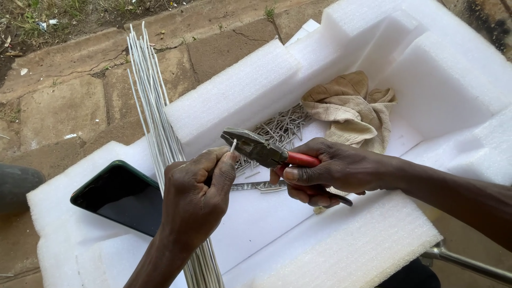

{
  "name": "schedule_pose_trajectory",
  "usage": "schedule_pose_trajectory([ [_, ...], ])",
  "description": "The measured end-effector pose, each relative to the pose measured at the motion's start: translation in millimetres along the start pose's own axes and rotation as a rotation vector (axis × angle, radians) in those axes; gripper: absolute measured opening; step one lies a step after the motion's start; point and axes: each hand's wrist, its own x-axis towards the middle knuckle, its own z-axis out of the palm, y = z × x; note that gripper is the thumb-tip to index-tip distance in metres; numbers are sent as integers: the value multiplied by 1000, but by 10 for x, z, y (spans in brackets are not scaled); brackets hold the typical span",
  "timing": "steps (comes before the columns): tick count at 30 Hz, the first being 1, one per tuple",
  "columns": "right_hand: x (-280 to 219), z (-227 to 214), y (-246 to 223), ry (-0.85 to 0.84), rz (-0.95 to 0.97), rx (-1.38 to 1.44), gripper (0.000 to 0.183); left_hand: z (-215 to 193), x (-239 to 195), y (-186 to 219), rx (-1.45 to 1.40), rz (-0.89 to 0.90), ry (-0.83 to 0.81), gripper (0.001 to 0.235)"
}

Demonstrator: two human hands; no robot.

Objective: Cutting thin metal rods into smaller segments using pliers over a styrofoam container.

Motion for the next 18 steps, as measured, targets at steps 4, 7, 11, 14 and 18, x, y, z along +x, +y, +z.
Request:
schedule_pose_trajectory([
  [4,-7,8,-40,6,-47,-26,36,4,-15,-21,14,-24,37,21],
  [7,12,-18,-7,-3,-62,-57,37,2,-6,-7,-5,-67,36,21],
  [11,56,22,28,145,33,-315,33,-14,-10,3,-59,-166,-39,25],
  [14,97,-35,133,312,22,-735,16,15,-29,-34,-46,-207,-68,37],
  [18,123,-166,265,419,-288,-1202,47,43,-37,-37,47,-248,-65,48],
])
